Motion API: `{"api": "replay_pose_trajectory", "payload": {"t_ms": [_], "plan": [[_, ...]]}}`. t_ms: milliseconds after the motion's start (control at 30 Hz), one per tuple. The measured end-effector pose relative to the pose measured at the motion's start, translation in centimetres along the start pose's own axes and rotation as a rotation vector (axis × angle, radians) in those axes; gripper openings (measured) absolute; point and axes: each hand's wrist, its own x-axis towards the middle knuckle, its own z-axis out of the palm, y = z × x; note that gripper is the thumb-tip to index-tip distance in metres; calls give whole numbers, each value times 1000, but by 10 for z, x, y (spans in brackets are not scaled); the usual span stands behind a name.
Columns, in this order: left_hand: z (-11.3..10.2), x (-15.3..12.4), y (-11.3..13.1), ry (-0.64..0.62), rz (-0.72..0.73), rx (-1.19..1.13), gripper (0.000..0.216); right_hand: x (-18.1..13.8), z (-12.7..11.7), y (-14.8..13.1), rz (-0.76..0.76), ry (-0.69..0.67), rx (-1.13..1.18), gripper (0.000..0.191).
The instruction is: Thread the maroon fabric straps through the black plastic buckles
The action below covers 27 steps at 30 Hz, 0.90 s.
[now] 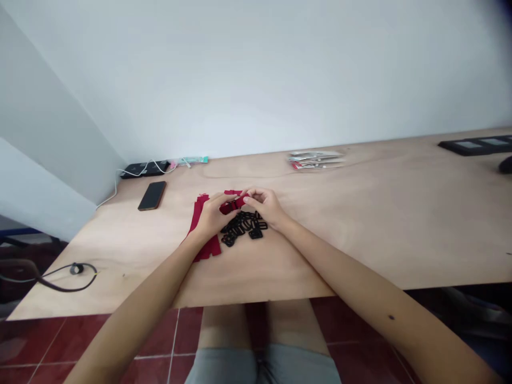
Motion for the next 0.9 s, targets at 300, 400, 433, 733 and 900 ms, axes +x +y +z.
{"api": "replay_pose_trajectory", "payload": {"t_ms": [300, 400, 433, 733, 900], "plan": [[-5, 5, -4, -4, -26, -131, 28, 4, -11, -10, 182, 118, 405, 23], [-5, 5, -3, -20, -42, -167, 31, 4, -12, -10, 187, 112, 427, 23], [-5, 6, -3, -20, -52, -181, 32, 4, -12, -10, 182, 119, 425, 23], [-2, 5, -3, -63, -230, -471, 35, 2, -14, -10, 132, 85, 373, 35], [-2, 3, 0, -53, -296, -516, 45, 1, -12, -1, 122, 36, 228, 38]]}}
